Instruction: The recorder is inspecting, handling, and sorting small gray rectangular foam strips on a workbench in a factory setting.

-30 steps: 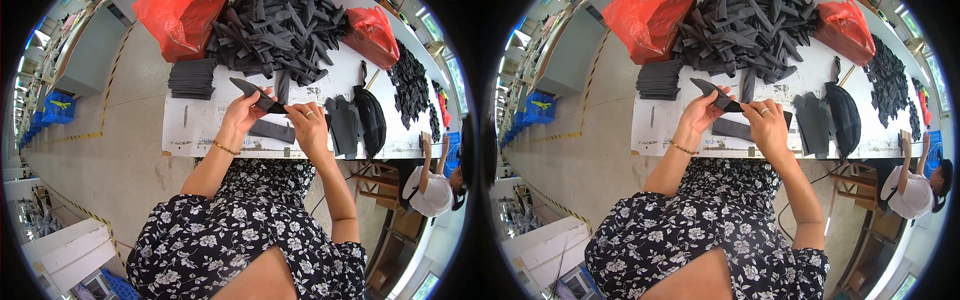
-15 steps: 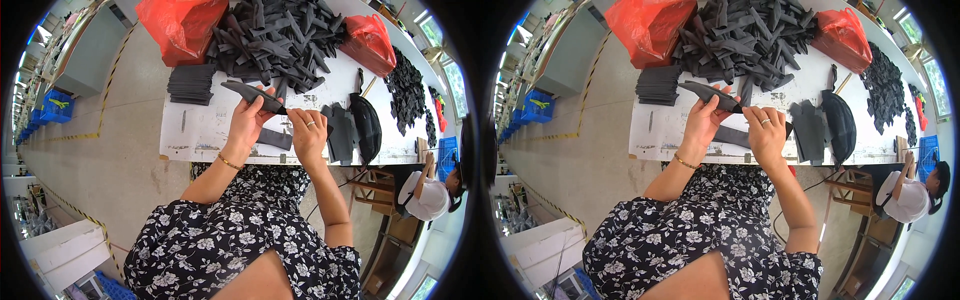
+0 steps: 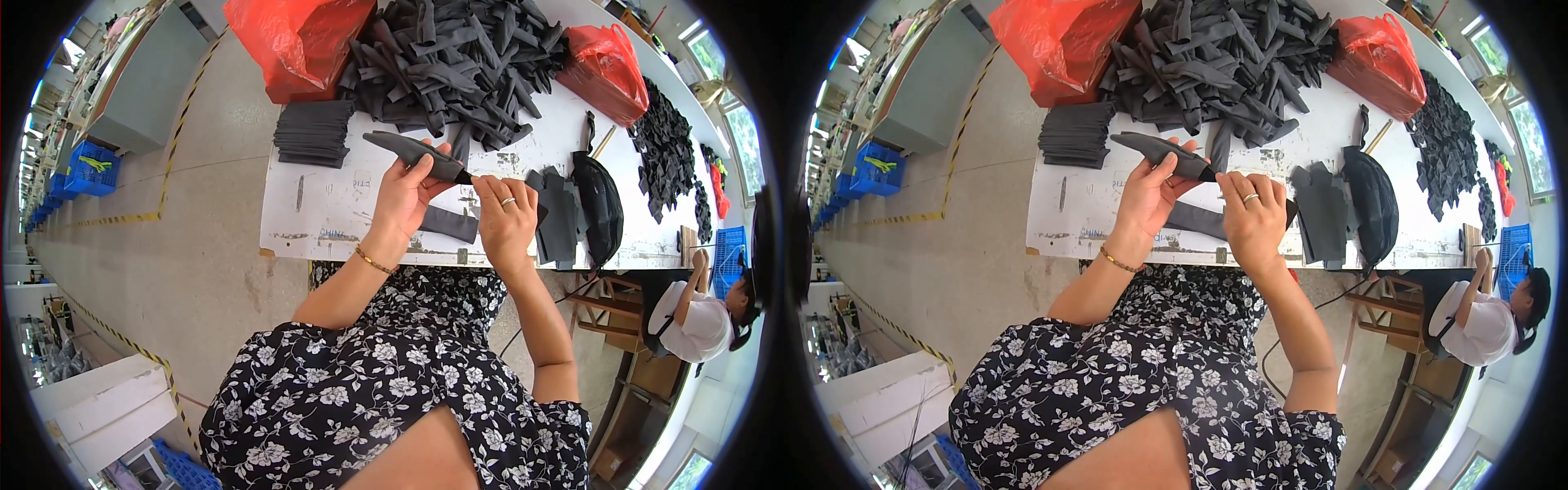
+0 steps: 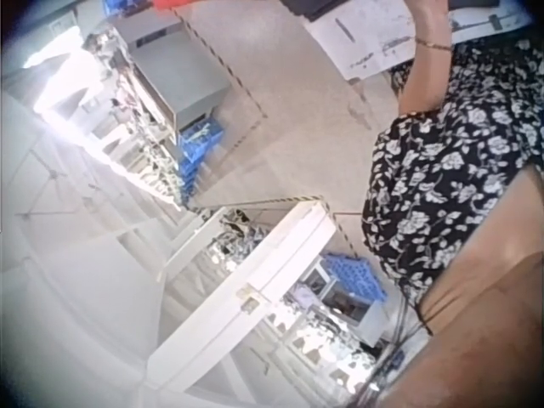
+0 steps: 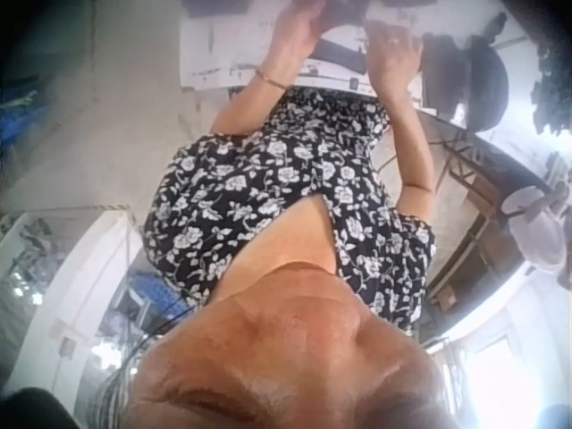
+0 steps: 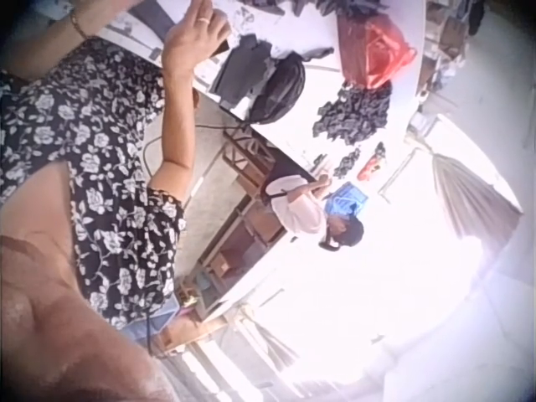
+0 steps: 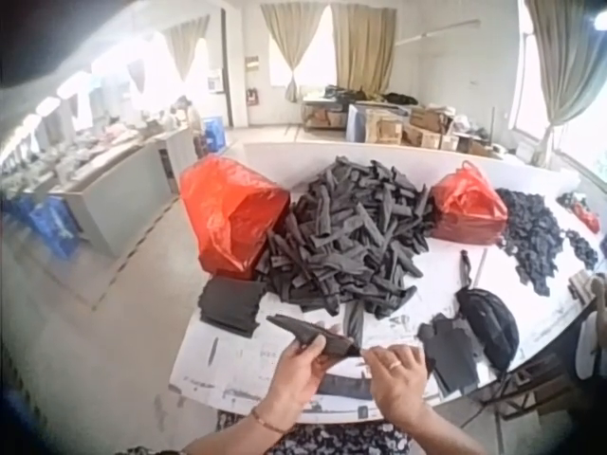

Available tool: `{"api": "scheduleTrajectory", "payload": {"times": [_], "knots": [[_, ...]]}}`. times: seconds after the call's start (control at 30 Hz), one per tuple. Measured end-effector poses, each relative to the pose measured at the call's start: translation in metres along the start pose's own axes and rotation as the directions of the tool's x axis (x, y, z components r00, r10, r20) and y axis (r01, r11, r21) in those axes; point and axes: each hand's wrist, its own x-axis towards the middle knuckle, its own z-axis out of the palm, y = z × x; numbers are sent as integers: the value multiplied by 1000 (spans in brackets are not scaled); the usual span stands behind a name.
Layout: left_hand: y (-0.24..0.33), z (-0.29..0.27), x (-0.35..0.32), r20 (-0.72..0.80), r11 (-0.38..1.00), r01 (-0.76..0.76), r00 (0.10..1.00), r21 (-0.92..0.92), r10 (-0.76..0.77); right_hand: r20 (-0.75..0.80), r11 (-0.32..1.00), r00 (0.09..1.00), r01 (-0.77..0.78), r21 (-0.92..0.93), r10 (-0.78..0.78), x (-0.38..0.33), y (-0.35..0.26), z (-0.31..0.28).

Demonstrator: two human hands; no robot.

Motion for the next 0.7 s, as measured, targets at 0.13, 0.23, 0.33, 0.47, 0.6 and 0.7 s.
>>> {"api": "scheduleTrajectory", "payload": {"times": [0.13, 0.23, 0.33, 0.47, 0.6, 0.7], "knots": [[-9, 8, -6, -3, 994, -113, 994, 9, 113, -29, 1000, 999, -22, 3, 22, 0, -5, 5], [-7, 14, -7, -6, 992, -122, 993, 17, 122, -52, 998, 996, -65, 17, 66, 1, -7, 7], [-8, 17, -9, -5, 987, -147, 989, 62, 148, -79, 999, 995, -53, -1, 53, 2, -9, 9], [-7, 17, -9, 9, 983, -176, 984, 54, 176, -83, 998, 995, -52, 19, 54, 3, -11, 12], [-4, 20, -5, -24, 982, -172, 984, 82, 174, -92, 998, 994, -55, 41, 58, -1, -6, 11], [-8, 17, -4, -5, 972, -206, 978, 110, 208, -96, 997, 994, -50, 63, 56, -1, -5, 11]]}}
